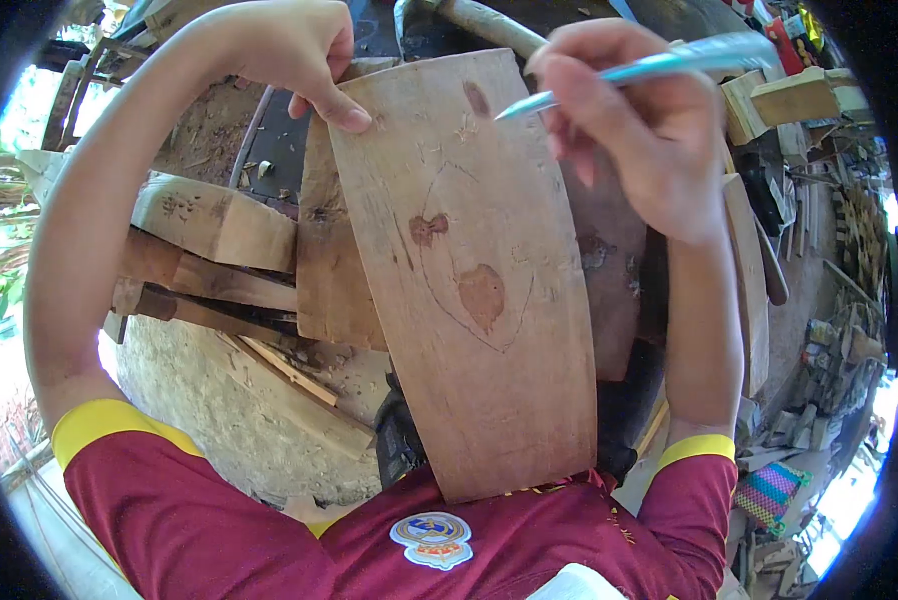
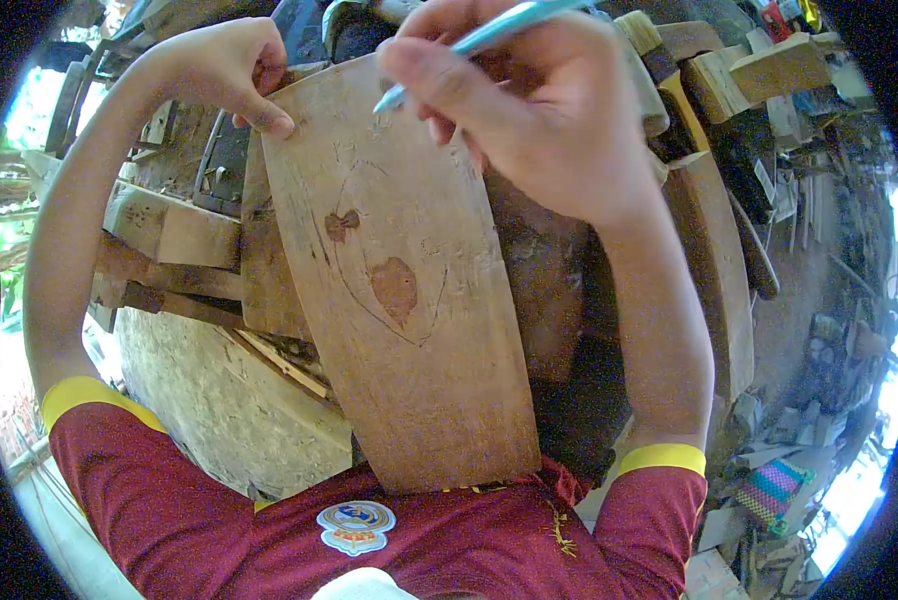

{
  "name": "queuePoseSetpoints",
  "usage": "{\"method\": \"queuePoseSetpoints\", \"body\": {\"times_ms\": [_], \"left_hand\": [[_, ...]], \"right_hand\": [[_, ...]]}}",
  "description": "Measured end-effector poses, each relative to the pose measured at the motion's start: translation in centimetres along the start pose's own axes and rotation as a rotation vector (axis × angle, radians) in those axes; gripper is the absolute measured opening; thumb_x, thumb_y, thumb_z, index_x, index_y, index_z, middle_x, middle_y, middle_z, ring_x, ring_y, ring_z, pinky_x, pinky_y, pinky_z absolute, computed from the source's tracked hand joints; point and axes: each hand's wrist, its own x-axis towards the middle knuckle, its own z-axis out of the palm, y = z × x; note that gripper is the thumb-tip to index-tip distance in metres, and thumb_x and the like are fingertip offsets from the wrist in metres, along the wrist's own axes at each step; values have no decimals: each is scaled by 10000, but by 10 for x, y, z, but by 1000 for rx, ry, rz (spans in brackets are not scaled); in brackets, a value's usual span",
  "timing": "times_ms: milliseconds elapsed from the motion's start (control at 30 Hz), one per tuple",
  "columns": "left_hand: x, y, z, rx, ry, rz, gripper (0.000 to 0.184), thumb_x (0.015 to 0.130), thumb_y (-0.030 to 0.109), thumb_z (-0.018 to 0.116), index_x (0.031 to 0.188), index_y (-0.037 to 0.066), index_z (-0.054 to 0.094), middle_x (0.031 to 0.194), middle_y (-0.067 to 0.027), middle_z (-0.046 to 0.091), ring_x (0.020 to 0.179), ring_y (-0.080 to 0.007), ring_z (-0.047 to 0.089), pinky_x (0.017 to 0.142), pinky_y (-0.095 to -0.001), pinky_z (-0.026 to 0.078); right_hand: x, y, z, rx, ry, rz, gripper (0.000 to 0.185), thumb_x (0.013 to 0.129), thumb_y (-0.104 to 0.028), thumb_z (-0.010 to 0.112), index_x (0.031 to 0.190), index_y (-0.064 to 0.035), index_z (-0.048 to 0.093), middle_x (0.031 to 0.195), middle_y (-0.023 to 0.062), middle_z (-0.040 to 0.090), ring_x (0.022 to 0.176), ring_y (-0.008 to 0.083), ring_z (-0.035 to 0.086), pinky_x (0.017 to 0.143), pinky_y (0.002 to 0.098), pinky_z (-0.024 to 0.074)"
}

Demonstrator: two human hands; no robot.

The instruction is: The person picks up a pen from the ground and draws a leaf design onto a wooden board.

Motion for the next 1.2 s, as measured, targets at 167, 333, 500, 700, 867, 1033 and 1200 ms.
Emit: {"method": "queuePoseSetpoints", "body": {"times_ms": [167,333,500,700,867,1033,1200], "left_hand": [[-1,1,0,-28,8,26,465,694,319,888,575,1,571,556,-64,615,526,-136,643,483,-272,488],[-4,2,1,-47,37,30,468,681,315,887,560,2,560,543,-55,600,513,-123,625,479,-266,472],[-5,4,-2,85,42,36,468,673,314,886,556,3,557,535,-52,590,512,-120,624,480,-265,471],[-6,5,1,-23,54,11,492,649,333,905,563,1,552,521,-44,566,502,-121,592,470,-277,442],[-4,3,0,33,67,29,494,652,333,909,576,-6,558,536,-56,586,509,-127,617,475,-275,464],[-4,0,2,-27,55,32,505,653,351,909,577,-7,561,535,-53,583,502,-126,608,468,-279,455],[-3,0,0,27,42,51,511,658,354,908,567,0,550,535,-52,581,504,-124,609,468,-278,457]], "right_hand": [[-52,-11,-6,-115,91,64,84,915,-69,690,933,5,653,758,40,671,641,60,621,530,176,472],[-92,5,3,95,163,288,83,910,-71,705,894,-2,663,658,5,648,515,35,561,455,181,417],[-92,6,-2,44,73,254,102,898,-79,721,897,17,685,694,18,673,602,45,600,538,194,455],[-89,9,0,27,95,226,88,885,-55,732,904,23,696,738,28,692,662,54,621,597,202,484],[-89,9,-1,35,102,232,82,887,-49,737,909,20,699,754,32,697,665,53,623,592,199,484],[-88,11,1,16,118,206,80,898,-56,732,912,17,702,754,32,697,673,55,626,593,196,483],[-86,11,4,18,140,201,109,908,-80,732,906,21,691,753,31,693,665,52,620,583,190,478]]}}
